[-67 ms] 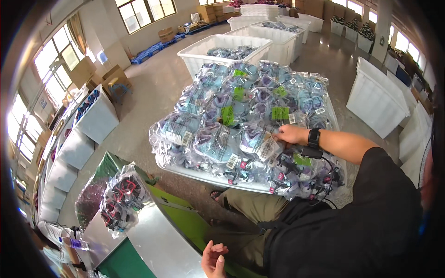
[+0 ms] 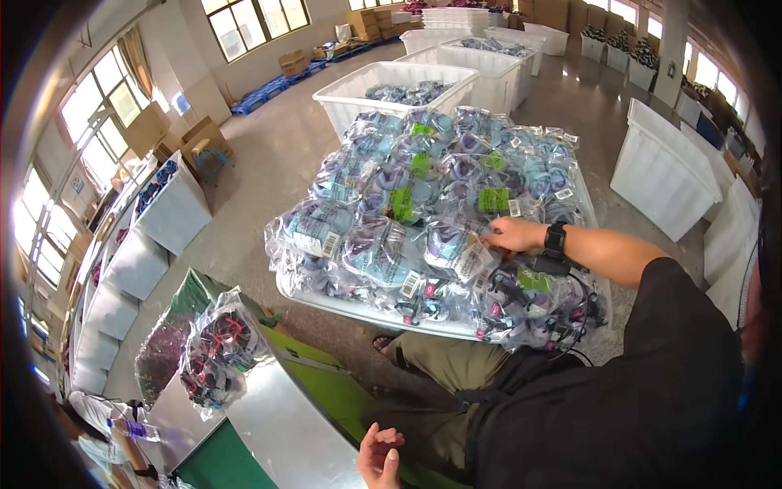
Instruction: The person repeatedly picks packaged footwear from a large white bin and places them onto a green conveyor belt. The person handles the items one at a time, moving them from the bin to the belt where other workers are present.
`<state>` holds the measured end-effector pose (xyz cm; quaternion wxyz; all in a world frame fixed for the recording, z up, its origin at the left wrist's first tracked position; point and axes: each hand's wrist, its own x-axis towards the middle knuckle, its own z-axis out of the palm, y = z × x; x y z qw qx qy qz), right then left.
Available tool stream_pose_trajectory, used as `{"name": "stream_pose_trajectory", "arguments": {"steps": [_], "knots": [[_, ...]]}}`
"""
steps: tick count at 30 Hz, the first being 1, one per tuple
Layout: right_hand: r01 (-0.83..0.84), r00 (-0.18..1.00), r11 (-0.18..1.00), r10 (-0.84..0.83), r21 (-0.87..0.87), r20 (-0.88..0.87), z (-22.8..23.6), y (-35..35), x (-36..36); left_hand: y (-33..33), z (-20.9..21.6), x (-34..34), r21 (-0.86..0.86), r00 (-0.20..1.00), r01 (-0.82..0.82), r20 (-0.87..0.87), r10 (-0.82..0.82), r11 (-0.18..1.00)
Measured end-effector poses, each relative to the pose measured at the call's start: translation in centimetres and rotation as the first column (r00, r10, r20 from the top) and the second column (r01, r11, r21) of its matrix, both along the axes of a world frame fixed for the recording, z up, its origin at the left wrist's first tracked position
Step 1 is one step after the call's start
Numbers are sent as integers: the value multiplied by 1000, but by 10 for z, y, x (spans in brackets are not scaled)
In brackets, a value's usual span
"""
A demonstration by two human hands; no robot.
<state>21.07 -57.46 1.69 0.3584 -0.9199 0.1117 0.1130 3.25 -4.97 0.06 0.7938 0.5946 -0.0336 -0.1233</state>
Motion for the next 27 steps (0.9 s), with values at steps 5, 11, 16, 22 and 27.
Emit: {"name": "stream_pose_trajectory", "arguments": {"steps": [5,11,16,22,27], "knots": [[-159,973,873,219,-460,79,47,-5,-5,-1,3,-2,20,1000,13,-18,-13,1000],[-268,911,924,336,-274,239,61,30,5,-2,5,-2,41,999,38,-13,-37,998],[-284,876,828,429,-483,220,36,78,-5,-3,3,-3,44,999,32,-15,-32,999],[-228,887,891,356,-392,295,49,81,-1,-4,2,-3,53,999,43,-10,-43,998],[-194,887,930,302,-311,350,53,79,-6,-4,5,-3,66,999,46,-15,-46,997]]}}
